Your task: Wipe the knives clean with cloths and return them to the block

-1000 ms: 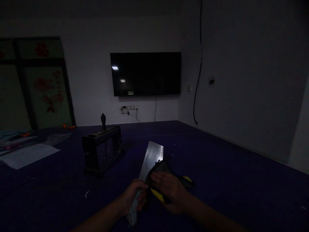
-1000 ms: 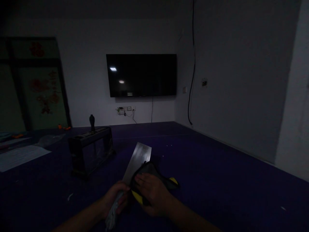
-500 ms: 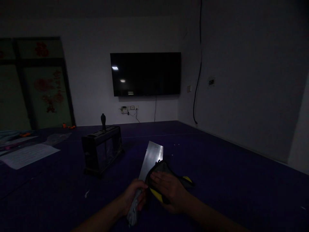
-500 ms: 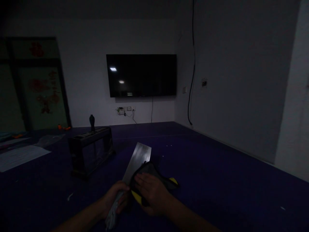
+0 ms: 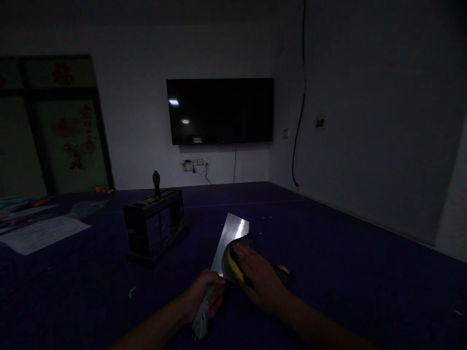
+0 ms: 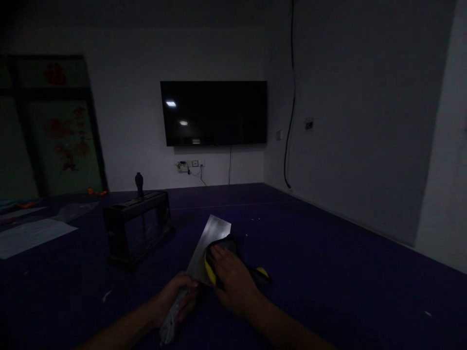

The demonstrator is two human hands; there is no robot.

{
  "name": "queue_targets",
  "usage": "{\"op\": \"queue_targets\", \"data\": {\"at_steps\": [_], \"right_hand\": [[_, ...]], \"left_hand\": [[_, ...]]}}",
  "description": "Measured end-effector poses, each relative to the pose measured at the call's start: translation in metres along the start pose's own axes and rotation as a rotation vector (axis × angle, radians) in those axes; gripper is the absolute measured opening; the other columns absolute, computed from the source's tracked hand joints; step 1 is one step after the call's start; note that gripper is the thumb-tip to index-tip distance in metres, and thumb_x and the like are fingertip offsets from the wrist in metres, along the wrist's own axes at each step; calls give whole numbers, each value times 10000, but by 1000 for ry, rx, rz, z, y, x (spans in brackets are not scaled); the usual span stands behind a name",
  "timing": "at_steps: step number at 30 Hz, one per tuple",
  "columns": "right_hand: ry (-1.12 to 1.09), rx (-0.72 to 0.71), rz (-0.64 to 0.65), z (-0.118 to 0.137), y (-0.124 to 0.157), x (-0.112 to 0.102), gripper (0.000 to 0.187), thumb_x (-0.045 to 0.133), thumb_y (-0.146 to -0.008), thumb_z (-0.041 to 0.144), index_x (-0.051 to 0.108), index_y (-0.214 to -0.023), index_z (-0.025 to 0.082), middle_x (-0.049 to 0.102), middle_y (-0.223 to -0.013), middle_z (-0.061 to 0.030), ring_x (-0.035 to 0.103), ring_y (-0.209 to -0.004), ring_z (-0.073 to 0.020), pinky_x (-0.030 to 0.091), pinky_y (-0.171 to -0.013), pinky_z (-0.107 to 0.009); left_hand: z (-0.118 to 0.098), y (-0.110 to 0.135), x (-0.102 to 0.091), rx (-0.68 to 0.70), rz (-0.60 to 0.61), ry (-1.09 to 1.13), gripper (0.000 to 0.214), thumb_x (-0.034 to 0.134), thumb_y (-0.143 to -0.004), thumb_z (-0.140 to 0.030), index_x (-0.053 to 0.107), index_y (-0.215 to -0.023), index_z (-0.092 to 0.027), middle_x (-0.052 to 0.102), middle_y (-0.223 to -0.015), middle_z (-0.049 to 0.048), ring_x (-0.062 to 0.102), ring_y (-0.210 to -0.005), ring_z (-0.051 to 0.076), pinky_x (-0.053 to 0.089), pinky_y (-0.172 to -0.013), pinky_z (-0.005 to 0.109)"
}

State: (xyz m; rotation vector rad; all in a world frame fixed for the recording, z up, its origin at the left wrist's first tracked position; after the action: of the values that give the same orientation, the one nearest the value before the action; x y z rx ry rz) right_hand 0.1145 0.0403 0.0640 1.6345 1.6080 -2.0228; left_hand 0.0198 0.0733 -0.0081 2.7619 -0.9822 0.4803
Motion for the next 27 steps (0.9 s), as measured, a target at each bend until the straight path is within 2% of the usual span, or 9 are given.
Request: {"op": "queue_targets", "data": {"at_steps": [7,13,19,27], "right_hand": [[-7,-34,32,2,1,1,557,470,-734,151,414,-1265,-6,363,-1371,-199,258,-1310,-243,339,-1032,-405],[-30,-95,71,9,1,0,553,472,-694,141,466,-1236,28,404,-1347,-189,272,-1302,-251,342,-1023,-406],[-59,-200,109,19,2,-1,587,480,-650,167,480,-1213,-1,434,-1311,-223,321,-1274,-279,367,-997,-413],[-15,-253,118,22,4,-2,554,456,-655,191,519,-1166,-13,464,-1281,-223,375,-1240,-283,382,-988,-393]], "left_hand": [[2,-2,0,-9,5,4,331,501,-637,-329,409,-361,-169,314,-266,-31,355,-208,98,124,-248,209],[2,-3,-1,-13,-12,14,298,494,-634,-323,425,-390,-167,315,-262,-38,347,-206,94,121,-251,207],[2,-4,-2,-27,-21,14,284,498,-638,-329,421,-412,-175,324,-268,-40,364,-214,109,152,-253,213],[5,-4,-4,-35,-19,11,326,502,-643,-338,412,-379,-168,319,-263,-35,369,-217,105,158,-267,207]]}}
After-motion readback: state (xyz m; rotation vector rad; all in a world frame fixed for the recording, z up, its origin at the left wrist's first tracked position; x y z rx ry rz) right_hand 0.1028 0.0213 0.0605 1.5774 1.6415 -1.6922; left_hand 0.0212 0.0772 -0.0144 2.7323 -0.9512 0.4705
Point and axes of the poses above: each hand's wrist, its own y-axis away from the middle knuckle, its own x-axis out of the palm, z = x × y, the point moved 8 cm from there along -y, towards the middle knuckle
